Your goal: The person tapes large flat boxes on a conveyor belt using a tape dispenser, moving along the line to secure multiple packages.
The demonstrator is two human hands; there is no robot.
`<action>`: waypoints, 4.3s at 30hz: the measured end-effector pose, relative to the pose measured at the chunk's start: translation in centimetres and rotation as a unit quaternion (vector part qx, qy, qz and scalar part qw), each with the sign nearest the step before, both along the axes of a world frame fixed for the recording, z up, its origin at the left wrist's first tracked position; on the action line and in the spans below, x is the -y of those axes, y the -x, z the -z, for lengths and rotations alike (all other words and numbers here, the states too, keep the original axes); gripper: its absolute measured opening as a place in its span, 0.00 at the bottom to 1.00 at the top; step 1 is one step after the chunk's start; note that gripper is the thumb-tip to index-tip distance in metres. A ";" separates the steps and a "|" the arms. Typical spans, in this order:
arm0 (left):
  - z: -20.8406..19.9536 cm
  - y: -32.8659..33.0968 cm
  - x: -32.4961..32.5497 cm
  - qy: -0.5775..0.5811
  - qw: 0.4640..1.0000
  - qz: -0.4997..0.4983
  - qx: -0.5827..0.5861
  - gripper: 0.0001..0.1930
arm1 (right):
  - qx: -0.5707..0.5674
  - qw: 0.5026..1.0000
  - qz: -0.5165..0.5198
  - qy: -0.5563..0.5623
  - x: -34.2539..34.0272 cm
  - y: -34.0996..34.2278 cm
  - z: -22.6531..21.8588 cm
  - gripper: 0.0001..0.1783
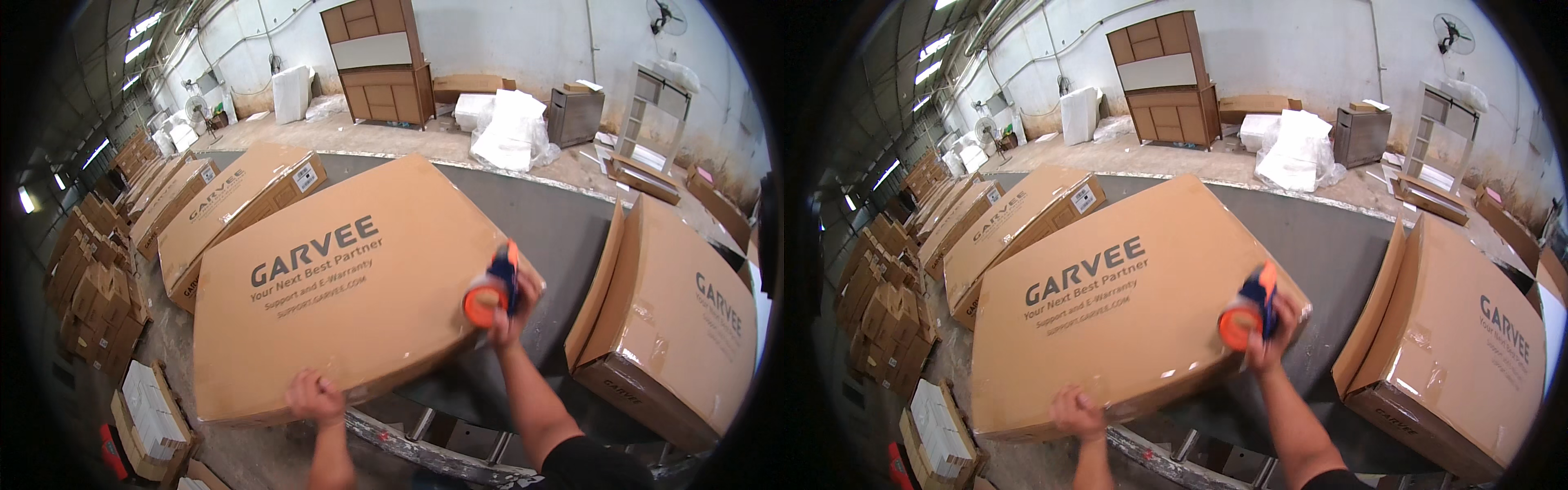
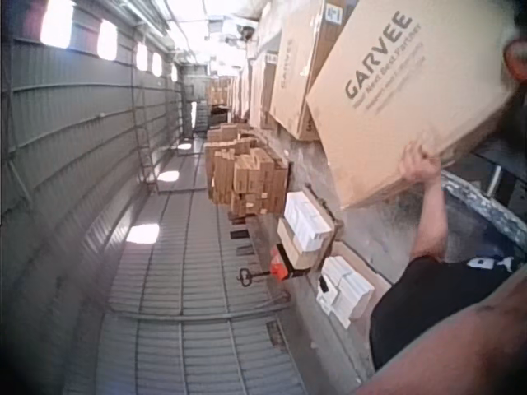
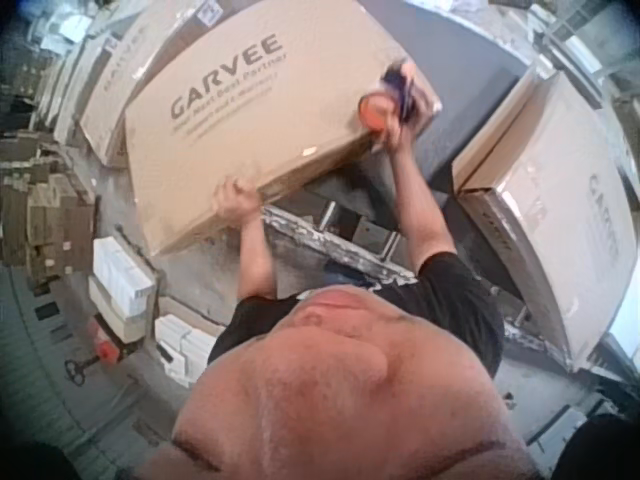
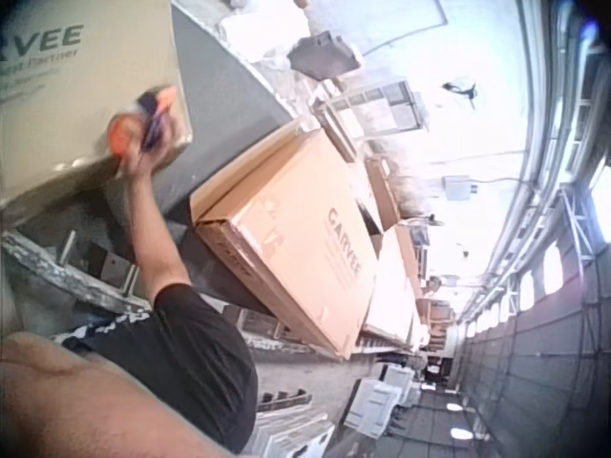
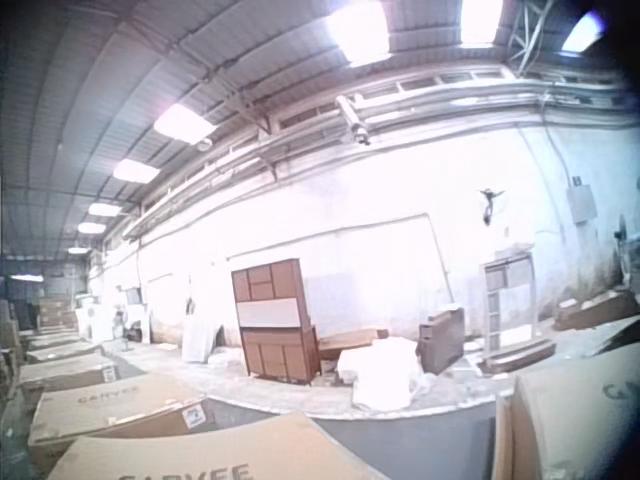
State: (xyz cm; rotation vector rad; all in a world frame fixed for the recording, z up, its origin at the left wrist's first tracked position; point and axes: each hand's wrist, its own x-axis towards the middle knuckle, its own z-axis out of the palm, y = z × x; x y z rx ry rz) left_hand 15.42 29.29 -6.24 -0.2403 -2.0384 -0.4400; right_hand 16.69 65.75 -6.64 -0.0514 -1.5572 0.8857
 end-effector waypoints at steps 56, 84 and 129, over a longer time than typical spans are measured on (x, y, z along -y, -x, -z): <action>-7.9 -21.2 -94.3 0.407 0.715 0.494 0.283 0.40 | 0.049 0.885 0.375 0.271 -43.7 -92.4 -4.2 0.26; -6.0 -21.2 -69.6 0.247 0.804 0.423 0.337 0.37 | -0.057 0.834 0.225 0.500 -44.7 -91.0 -2.8 0.28; -8.0 -67.7 -45.2 0.475 0.599 0.632 0.129 0.48 | 0.708 0.656 0.254 0.068 -12.9 -97.7 -21.3 0.25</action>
